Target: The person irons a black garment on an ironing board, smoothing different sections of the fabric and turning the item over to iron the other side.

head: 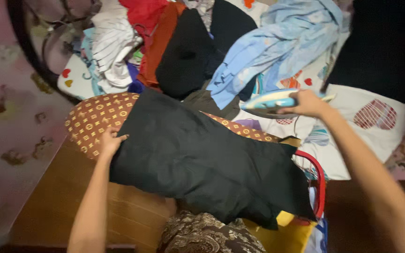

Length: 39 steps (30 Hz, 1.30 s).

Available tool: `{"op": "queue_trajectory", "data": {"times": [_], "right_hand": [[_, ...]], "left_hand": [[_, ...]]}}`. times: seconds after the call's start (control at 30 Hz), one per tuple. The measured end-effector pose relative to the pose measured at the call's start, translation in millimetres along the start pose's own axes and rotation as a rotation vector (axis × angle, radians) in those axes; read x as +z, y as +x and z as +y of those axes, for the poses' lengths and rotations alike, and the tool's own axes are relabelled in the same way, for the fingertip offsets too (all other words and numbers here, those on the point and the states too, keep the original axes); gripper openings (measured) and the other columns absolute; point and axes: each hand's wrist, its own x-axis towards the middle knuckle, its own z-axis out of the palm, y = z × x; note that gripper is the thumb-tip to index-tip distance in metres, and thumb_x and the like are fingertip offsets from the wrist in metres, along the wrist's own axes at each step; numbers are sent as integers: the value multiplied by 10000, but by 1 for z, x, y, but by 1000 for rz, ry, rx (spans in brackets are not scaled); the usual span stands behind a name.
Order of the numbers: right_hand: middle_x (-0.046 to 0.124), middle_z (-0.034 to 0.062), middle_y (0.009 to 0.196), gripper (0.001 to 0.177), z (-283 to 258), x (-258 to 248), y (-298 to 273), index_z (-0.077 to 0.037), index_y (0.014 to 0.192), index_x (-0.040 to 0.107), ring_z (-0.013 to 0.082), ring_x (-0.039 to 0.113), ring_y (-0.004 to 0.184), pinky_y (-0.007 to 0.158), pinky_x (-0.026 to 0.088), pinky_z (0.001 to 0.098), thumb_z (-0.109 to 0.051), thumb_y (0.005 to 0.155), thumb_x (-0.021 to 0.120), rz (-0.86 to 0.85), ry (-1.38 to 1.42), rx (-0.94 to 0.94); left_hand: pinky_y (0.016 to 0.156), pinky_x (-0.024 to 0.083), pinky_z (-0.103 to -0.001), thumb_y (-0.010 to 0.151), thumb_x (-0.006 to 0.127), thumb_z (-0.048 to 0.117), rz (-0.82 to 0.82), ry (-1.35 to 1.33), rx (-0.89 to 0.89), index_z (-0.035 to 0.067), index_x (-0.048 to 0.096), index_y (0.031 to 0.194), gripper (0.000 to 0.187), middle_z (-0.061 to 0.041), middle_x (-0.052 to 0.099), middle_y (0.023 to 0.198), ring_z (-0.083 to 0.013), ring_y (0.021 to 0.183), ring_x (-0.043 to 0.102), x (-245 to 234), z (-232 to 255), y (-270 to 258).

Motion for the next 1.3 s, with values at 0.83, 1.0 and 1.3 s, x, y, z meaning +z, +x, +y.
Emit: {"op": "queue_trajectory", "data": {"times": [0.83,1.0,1.3], "right_hand": [[730,183,768,477,-376,90,50,-37,779,742,348,739,745,684,580,446,-510,761,802,38,17,-380],[739,171,796,409,-393,108,56,-49,768,752,339,745,751,680,584,434,-442,712,850,16,12,-322],[724,167,736,589,-281,93,-21,-50,757,754,356,732,704,649,580,480,-630,676,804,48,-6,-182]], "left_hand": [[671,504,-291,840,813,81,-23,-35,-117,-12,709,967,189,-45,721,789,-116,695,625,4,-23,24],[652,512,-306,857,794,93,-29,-67,-216,-3,716,927,143,-61,724,774,-137,679,645,5,-25,19],[645,513,-307,846,789,40,-15,-172,-260,-18,730,923,114,-81,721,801,-159,686,643,2,-23,22]]}}
